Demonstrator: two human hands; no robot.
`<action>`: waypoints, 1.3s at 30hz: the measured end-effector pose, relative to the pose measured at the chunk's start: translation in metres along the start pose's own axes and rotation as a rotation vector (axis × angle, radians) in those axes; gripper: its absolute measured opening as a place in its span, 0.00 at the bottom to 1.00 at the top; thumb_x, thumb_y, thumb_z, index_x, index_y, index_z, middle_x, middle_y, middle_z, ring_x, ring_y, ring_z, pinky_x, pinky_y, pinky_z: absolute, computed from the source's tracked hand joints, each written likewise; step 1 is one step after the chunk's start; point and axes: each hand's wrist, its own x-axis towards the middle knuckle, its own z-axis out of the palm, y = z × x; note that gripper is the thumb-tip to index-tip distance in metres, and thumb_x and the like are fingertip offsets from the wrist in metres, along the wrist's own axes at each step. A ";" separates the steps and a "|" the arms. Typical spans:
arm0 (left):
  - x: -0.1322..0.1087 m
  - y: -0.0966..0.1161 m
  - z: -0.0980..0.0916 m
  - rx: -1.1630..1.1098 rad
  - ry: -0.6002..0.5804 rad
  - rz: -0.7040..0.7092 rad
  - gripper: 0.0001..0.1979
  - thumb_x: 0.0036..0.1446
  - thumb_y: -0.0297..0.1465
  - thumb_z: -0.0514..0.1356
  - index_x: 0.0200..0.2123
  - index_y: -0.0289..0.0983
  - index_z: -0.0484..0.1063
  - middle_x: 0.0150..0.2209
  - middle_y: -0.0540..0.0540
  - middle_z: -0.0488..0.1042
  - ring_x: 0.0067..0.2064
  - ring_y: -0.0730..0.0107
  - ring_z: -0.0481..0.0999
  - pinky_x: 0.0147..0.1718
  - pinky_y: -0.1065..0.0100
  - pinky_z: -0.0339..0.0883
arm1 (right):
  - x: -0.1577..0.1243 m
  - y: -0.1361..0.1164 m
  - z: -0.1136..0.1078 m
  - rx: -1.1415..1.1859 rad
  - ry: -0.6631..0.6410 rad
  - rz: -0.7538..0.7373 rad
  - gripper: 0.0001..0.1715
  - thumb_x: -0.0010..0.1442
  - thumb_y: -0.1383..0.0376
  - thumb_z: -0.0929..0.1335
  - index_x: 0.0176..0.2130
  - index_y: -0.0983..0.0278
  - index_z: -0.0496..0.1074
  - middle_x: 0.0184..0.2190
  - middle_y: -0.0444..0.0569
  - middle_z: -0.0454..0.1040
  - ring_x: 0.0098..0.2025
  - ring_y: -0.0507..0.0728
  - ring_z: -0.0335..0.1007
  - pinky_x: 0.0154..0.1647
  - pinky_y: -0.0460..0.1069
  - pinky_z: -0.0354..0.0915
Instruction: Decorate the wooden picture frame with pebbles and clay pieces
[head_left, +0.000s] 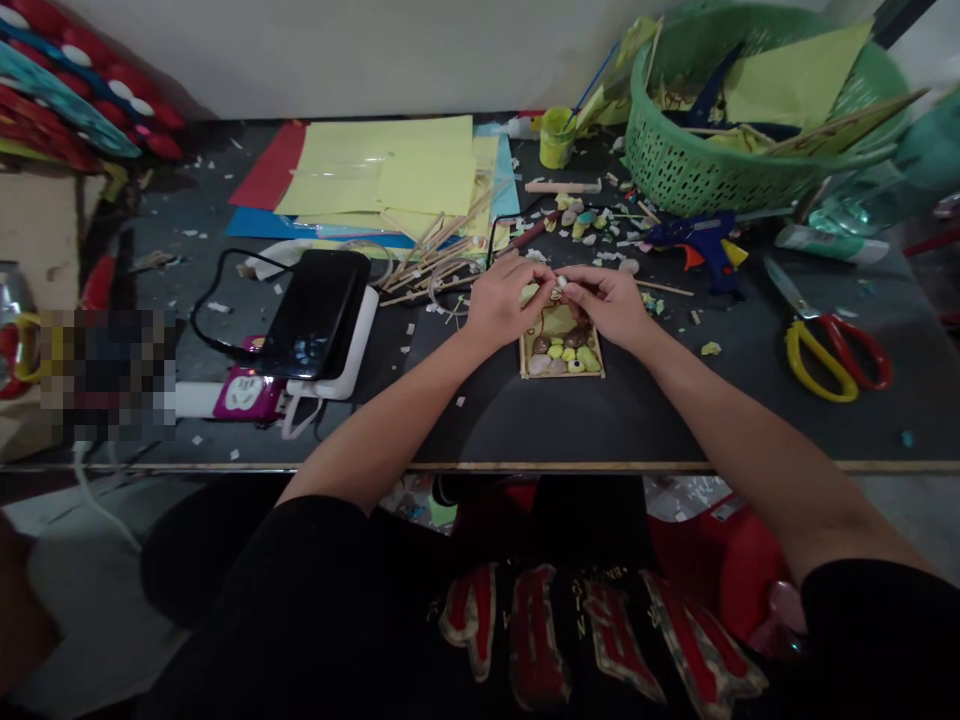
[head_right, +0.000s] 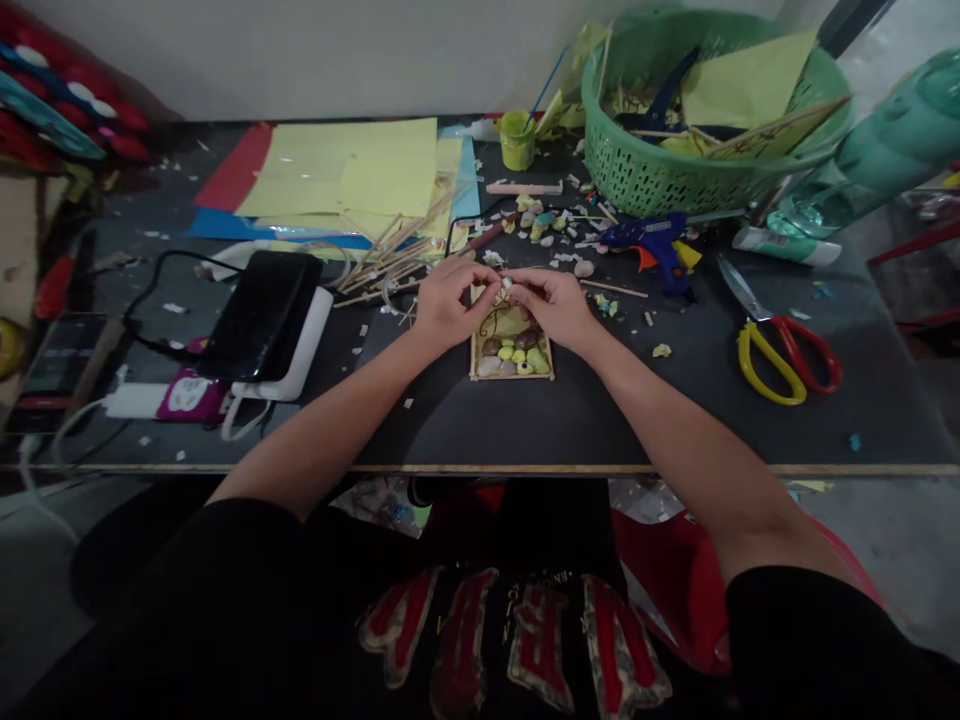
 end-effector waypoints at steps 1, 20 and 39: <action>0.000 0.001 0.000 -0.008 -0.005 -0.008 0.11 0.65 0.35 0.54 0.33 0.38 0.72 0.33 0.47 0.77 0.39 0.68 0.75 0.41 0.65 0.68 | 0.000 -0.001 0.001 0.001 -0.001 -0.001 0.25 0.54 0.49 0.73 0.44 0.63 0.78 0.24 0.42 0.71 0.20 0.47 0.61 0.21 0.46 0.61; -0.001 0.001 0.004 0.128 0.039 0.060 0.08 0.64 0.33 0.52 0.33 0.39 0.66 0.32 0.46 0.74 0.37 0.67 0.73 0.38 0.65 0.67 | -0.002 -0.002 0.008 0.008 0.011 -0.020 0.25 0.52 0.47 0.73 0.41 0.63 0.78 0.26 0.44 0.73 0.19 0.48 0.64 0.19 0.46 0.64; -0.003 -0.003 0.007 0.152 0.019 0.038 0.08 0.64 0.36 0.53 0.34 0.40 0.65 0.32 0.46 0.73 0.38 0.65 0.74 0.38 0.64 0.67 | 0.000 -0.001 0.007 -0.067 0.004 -0.030 0.25 0.55 0.48 0.71 0.43 0.64 0.77 0.23 0.43 0.72 0.18 0.48 0.64 0.20 0.47 0.62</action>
